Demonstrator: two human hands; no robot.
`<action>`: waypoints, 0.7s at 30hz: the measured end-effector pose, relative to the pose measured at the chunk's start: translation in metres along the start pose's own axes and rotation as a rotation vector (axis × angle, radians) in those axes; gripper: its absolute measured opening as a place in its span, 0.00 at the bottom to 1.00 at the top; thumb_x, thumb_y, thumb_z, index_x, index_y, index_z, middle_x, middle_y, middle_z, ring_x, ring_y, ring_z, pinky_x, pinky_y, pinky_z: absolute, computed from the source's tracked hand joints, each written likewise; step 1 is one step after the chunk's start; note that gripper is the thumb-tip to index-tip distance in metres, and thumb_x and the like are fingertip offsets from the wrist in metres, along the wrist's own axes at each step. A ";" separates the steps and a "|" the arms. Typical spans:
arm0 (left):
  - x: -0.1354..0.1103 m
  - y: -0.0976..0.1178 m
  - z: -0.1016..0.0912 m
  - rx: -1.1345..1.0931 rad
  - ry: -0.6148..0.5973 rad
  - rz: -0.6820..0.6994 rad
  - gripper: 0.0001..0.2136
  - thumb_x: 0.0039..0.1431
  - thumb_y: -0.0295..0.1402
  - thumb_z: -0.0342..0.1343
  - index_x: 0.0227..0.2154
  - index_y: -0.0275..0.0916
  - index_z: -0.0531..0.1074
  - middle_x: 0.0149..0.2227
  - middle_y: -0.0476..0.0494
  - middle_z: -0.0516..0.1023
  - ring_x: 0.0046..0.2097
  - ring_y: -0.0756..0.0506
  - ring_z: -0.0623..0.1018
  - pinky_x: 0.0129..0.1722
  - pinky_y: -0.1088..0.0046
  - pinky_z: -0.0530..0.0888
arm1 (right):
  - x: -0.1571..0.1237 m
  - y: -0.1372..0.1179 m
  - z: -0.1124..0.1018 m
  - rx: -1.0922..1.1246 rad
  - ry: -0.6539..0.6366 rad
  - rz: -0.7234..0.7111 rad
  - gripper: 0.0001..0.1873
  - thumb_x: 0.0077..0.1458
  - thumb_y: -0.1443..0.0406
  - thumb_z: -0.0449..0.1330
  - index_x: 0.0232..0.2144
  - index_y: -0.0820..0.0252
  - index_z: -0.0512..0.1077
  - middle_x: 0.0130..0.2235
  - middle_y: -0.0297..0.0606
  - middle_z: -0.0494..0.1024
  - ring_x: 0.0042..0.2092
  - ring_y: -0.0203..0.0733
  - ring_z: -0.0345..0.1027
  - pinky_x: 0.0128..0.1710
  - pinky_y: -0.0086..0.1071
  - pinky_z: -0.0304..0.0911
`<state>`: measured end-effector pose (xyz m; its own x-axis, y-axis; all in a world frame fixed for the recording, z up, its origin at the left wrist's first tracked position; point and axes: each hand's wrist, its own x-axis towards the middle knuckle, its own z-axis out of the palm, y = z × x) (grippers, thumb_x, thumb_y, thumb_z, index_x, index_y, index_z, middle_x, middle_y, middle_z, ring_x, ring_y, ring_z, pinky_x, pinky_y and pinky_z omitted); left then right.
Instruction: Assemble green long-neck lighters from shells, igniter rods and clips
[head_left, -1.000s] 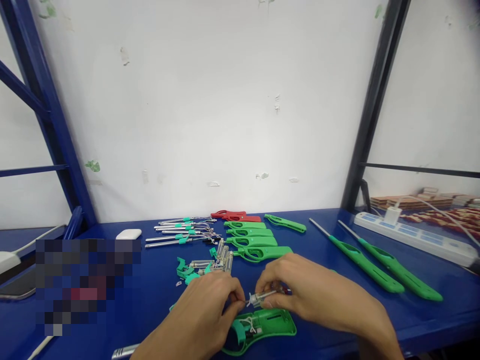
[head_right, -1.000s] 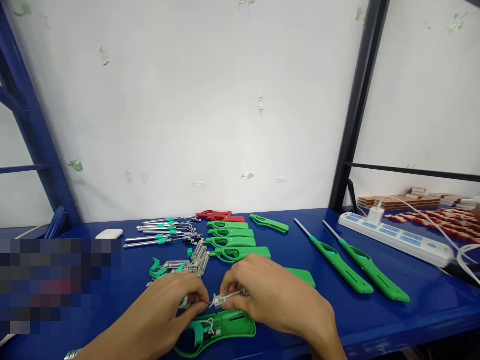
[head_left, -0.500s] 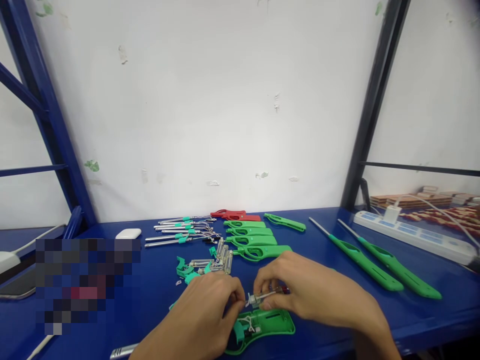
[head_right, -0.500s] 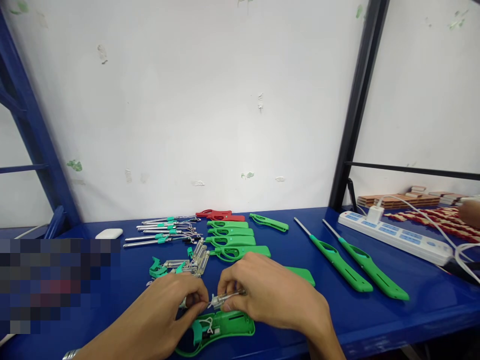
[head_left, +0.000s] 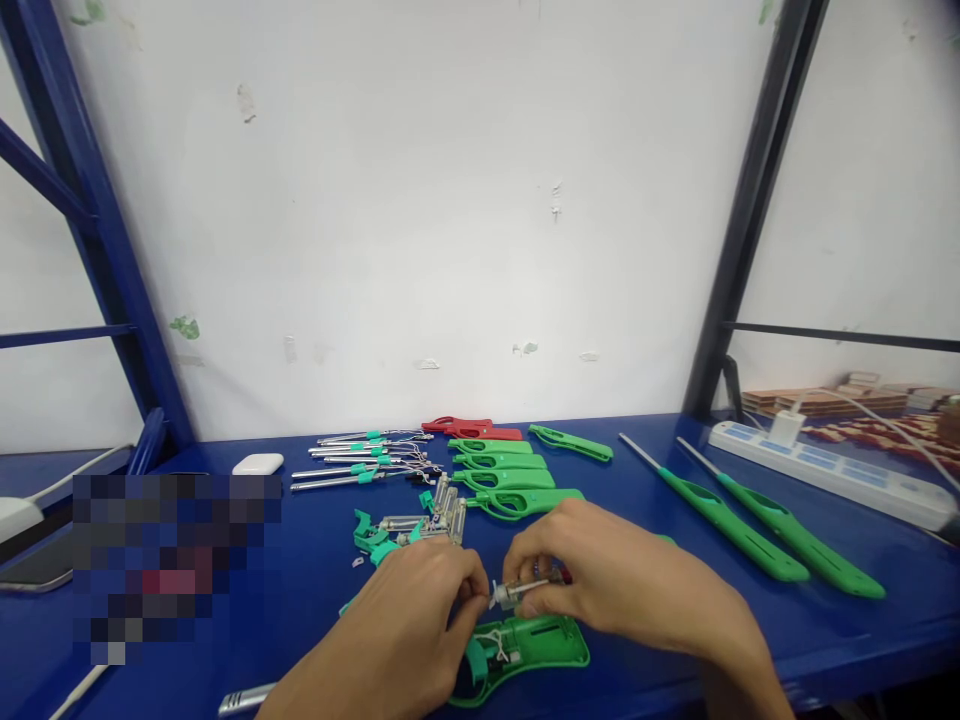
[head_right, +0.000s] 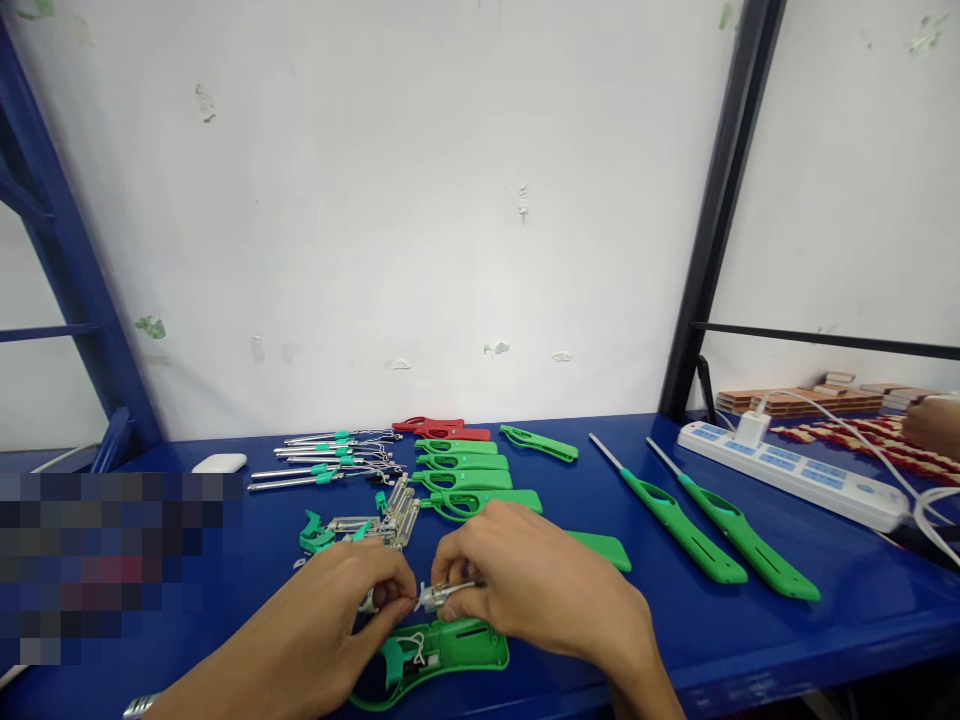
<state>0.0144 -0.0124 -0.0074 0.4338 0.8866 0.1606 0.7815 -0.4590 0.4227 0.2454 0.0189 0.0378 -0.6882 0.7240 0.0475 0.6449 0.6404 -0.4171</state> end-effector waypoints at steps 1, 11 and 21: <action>0.000 -0.001 0.001 0.000 0.000 0.001 0.10 0.69 0.29 0.52 0.35 0.44 0.77 0.37 0.48 0.82 0.39 0.44 0.77 0.40 0.67 0.65 | 0.000 0.000 0.000 -0.002 0.000 -0.001 0.04 0.62 0.65 0.73 0.40 0.50 0.86 0.34 0.28 0.86 0.35 0.37 0.75 0.33 0.28 0.55; -0.001 -0.005 0.003 0.005 -0.001 0.026 0.09 0.69 0.28 0.52 0.35 0.43 0.77 0.38 0.48 0.81 0.39 0.45 0.76 0.39 0.68 0.65 | 0.003 -0.001 0.002 -0.027 -0.004 -0.006 0.05 0.60 0.66 0.75 0.39 0.51 0.86 0.33 0.27 0.86 0.35 0.37 0.74 0.32 0.28 0.54; 0.005 -0.005 0.002 -0.016 -0.022 -0.016 0.08 0.71 0.29 0.55 0.40 0.45 0.80 0.41 0.50 0.83 0.43 0.43 0.78 0.44 0.66 0.66 | -0.001 0.001 0.000 -0.003 -0.001 0.017 0.03 0.61 0.62 0.75 0.39 0.51 0.86 0.34 0.28 0.86 0.38 0.39 0.76 0.34 0.28 0.57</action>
<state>0.0136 -0.0062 -0.0101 0.4311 0.8924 0.1336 0.7814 -0.4433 0.4392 0.2461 0.0189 0.0372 -0.6777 0.7342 0.0399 0.6573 0.6293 -0.4147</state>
